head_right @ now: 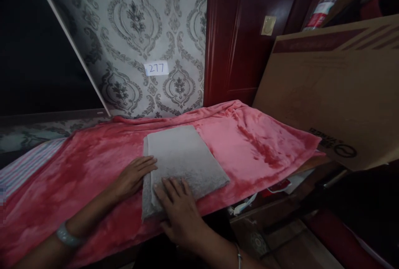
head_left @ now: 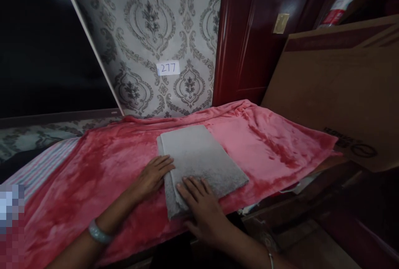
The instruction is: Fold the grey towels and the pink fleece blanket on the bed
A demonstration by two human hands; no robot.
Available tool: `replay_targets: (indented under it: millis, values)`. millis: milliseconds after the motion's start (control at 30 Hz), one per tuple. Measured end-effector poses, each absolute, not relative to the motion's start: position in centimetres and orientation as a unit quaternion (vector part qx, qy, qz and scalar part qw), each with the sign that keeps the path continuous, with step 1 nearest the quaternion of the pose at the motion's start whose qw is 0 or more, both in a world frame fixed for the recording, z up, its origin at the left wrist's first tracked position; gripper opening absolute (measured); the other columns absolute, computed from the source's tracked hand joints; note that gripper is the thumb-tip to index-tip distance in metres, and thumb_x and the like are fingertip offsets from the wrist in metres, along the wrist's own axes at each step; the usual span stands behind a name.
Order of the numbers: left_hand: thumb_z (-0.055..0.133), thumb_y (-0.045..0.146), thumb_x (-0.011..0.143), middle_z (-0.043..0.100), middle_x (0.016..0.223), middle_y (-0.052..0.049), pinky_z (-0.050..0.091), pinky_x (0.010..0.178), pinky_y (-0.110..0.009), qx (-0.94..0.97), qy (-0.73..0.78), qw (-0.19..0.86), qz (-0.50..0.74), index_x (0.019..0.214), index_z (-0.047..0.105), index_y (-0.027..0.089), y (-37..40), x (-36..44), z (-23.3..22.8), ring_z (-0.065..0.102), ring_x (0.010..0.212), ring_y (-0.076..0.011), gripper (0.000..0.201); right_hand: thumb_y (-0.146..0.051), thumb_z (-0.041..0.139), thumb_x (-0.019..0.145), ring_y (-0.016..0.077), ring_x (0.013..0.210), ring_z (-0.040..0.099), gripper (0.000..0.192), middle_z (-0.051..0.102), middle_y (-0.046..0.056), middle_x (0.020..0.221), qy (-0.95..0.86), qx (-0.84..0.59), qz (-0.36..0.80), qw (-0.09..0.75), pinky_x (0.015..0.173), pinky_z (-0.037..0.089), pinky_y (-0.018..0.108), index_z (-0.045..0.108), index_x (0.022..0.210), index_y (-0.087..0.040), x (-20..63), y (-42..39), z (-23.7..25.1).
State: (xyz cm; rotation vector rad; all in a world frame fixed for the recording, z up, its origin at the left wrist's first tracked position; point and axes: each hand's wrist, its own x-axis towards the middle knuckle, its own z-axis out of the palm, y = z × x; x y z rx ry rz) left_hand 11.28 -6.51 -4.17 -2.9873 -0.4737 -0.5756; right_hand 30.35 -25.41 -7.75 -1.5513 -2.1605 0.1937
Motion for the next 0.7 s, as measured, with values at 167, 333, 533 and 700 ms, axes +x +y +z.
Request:
replay_targets:
  millis: [167, 333, 533, 700]
  values:
    - [0.04, 0.018, 0.093, 0.069, 0.125, -0.011, 0.046, 0.107, -0.048, -0.957, -0.152, 0.057, -0.241, 0.122, 0.066, 0.019, -8.5, 13.7, -1.8, 0.06, 0.123, -0.0255, 0.038, -0.011, 0.055, 0.071, 0.029, 0.139, 0.043, 0.093, 0.044, 0.014, 0.153, -0.719, -0.566, -0.011, 0.405, 0.114, 0.039, 0.052, 0.023, 0.158, -0.019, 30.9, -25.0, -8.3]
    - [0.048, 0.017, 0.089, 0.07, 0.123, -0.012, 0.044, 0.11, -0.046, -0.957, -0.109, 0.041, -0.267, 0.124, 0.062, 0.019, -11.3, 14.5, -1.2, 0.063, 0.117, -0.0232, 0.038, -0.013, 0.05, 0.086, 0.023, 0.113, 0.067, 0.056, 0.069, 0.007, 0.125, -0.711, -0.493, -0.022, 0.501, 0.097, 0.055, 0.038, 0.055, 0.14, -0.027, 35.6, -26.9, -5.0]
    - [0.05, 0.011, 0.085, 0.065, 0.132, -0.011, 0.048, 0.107, -0.047, -0.952, -0.167, 0.02, -0.254, 0.132, 0.058, 0.025, -8.4, 11.6, -4.3, 0.061, 0.123, -0.0241, 0.05, -0.028, 0.062, 0.09, 0.0217, 0.095, 0.074, 0.038, 0.075, 0.003, 0.111, -0.697, -0.498, 0.004, 0.516, 0.078, 0.062, 0.028, 0.066, 0.127, -0.035, 40.3, -31.4, -0.7]
    - [0.055, 0.011, 0.078, 0.063, 0.135, -0.012, 0.048, 0.106, -0.047, -0.931, -0.243, -0.034, -0.27, 0.131, 0.059, 0.024, -5.6, 10.3, -6.4, 0.058, 0.127, -0.0259, 0.054, -0.034, 0.06, 0.092, 0.0225, 0.089, 0.075, 0.03, 0.077, 0.004, 0.105, -0.683, -0.507, -0.005, 0.526, 0.072, 0.063, 0.027, 0.072, 0.12, -0.034, 41.3, -32.7, 0.1]
